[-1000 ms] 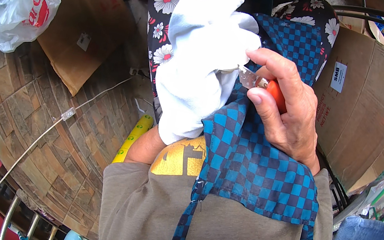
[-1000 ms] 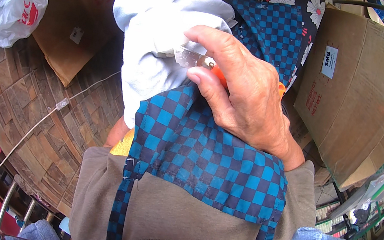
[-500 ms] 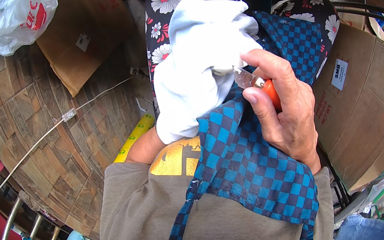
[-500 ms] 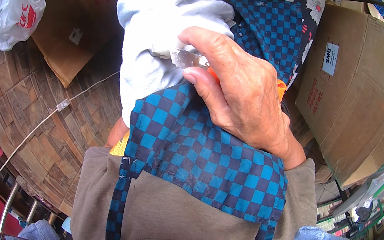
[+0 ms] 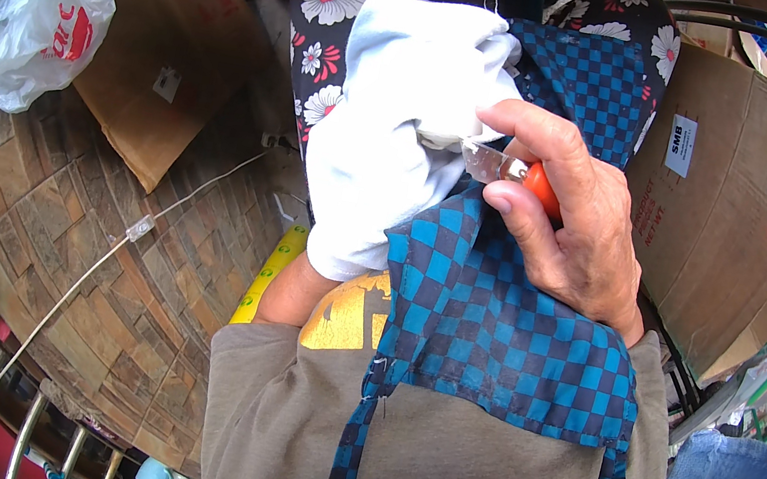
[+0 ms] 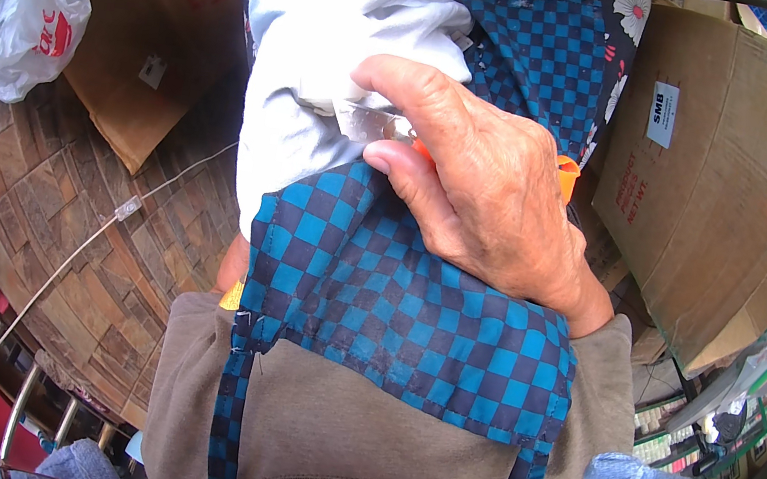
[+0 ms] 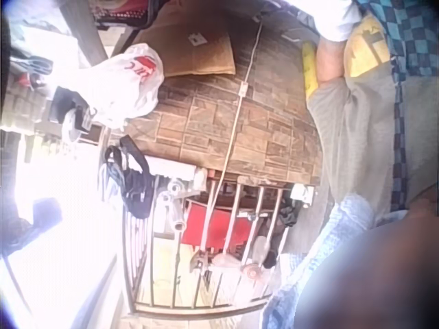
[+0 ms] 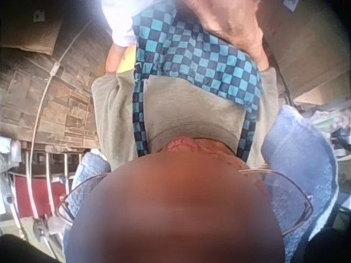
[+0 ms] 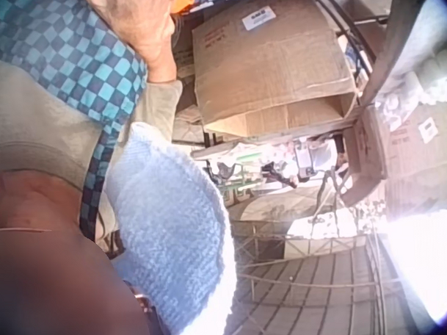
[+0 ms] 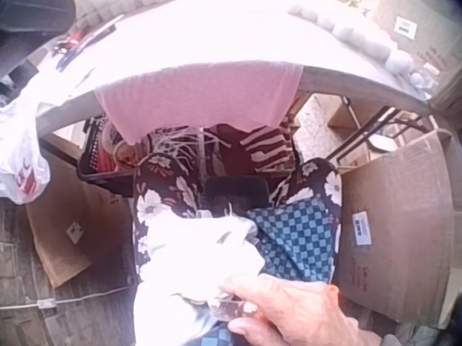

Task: The person holds a white fabric piece on their lap and uses a small orange utility knife to cut along its edge. They repeatedly adjust the fabric and the knife while seated on the floor, continuing the cutting motion across the garment.

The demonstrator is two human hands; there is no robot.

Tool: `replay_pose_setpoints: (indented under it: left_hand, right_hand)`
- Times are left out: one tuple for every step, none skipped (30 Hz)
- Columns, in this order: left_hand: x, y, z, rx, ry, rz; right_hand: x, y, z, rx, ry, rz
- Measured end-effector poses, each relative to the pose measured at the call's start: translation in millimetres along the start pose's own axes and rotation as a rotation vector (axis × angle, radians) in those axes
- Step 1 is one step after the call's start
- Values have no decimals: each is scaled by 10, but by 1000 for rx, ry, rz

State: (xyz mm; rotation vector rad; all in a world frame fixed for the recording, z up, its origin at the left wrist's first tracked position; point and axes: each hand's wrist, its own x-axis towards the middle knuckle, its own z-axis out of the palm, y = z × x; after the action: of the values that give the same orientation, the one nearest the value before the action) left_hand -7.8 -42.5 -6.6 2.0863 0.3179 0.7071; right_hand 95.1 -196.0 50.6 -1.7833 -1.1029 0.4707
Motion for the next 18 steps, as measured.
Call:
replay_pose_setpoints:
  left_hand:
    - [-8, -11, 0, -14, -8, -5]
    - [-2, -14, 3, -31, -2, -5]
    - [8, -16, 6, -48, 4, -6]
    - [20, -14, 8, -66, 8, -5]
    - [29, 2, -8, -24, -12, -4]
    - [36, 28, -37, 17, -31, -3]
    - [38, 43, -57, 60, -49, -4]
    - [36, 37, -50, 67, -45, 0]
    - [34, 24, -34, 74, -41, 3]
    - [32, 15, -21, 80, -37, 8]
    - [39, 42, -38, 88, -55, -18]
    - [52, 93, -70, 96, -74, -44]
    - [60, 121, -88, 106, -92, -70]
    - [60, 120, -88, 106, -93, -69]
    - [59, 118, -87, 110, -92, -64]
    - [56, 115, -87, 115, -90, -59]
    - [52, 111, -86, 120, -89, -54]
    - [48, 106, -85, 125, -87, -50]
  right_hand:
    - [2, 3, 4, 3, 5, -10]
    - [9, 4, 4, -8, 4, -19]
    - [19, 7, 5, -18, 3, -28]
    - [26, 13, 4, -29, 4, -35]
    - [33, 33, 9, -33, 12, -50]
    - [40, 64, 17, -37, 20, -66]
    - [48, 80, 22, -39, 26, -82]
    - [54, 81, 24, -30, 25, -65]
    - [58, 82, 25, -22, 25, -48]
    - [58, 83, 25, -15, 25, -31]
    - [64, 79, 17, -14, 17, -20]
    - [75, 69, 2, -13, 9, -8]
    - [80, 65, -5, -11, 2, 3]
    - [86, 73, 0, -17, 31, -3]
    - [101, 94, 10, -24, 60, -9]
    - [118, 127, 20, -30, 88, -16]
    - [128, 200, 18, -70, 115, -47]
    - [130, 206, 4, -79, 133, -54]
